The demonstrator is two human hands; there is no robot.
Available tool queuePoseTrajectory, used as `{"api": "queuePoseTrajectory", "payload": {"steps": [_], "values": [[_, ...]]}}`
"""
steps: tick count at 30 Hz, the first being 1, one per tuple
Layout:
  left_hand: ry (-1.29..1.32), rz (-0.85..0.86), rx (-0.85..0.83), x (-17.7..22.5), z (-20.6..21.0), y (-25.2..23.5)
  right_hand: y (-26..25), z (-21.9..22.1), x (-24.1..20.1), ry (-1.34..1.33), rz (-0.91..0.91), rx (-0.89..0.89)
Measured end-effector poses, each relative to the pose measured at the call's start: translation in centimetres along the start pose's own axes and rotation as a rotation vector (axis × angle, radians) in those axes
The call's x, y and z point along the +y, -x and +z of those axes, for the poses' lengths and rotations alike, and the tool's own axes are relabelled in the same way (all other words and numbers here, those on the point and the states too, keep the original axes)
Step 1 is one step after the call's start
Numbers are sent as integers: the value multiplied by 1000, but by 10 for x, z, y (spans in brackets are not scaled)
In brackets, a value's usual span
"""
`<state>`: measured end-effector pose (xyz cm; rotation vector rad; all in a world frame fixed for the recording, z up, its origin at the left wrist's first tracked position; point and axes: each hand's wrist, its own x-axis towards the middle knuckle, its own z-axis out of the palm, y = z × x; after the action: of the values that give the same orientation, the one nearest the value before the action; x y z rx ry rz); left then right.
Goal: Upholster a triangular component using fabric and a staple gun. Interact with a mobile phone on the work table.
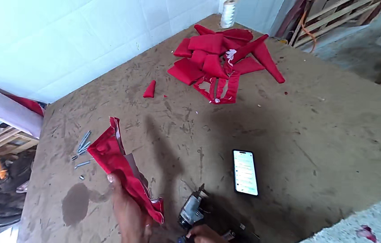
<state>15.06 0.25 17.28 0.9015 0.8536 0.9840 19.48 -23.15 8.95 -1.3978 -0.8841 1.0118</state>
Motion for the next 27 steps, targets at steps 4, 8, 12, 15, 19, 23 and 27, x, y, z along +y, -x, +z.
{"api": "queuePoseTrajectory", "payload": {"steps": [4, 8, 12, 15, 19, 23, 27], "values": [[31, -30, -10, 6, 7, 10, -11, 10, 2, 70, -83, 70], [86, -37, -32, 10, 1, 13, -11, 14, -1, 51, -107, 51], [58, 4, -5, 15, 1, 18, -6, 11, -4, 65, -85, 17], [32, 19, 5, 17, 1, 21, -5, 9, -9, 84, -64, 7], [75, -9, -20, 14, 4, 31, -6, 10, -13, 79, -57, 8], [84, 11, -1, 18, 7, 33, -3, 12, -13, 38, -58, 1], [98, 47, 1, 22, 4, 33, 4, 11, -15, 10, -83, 9]]}}
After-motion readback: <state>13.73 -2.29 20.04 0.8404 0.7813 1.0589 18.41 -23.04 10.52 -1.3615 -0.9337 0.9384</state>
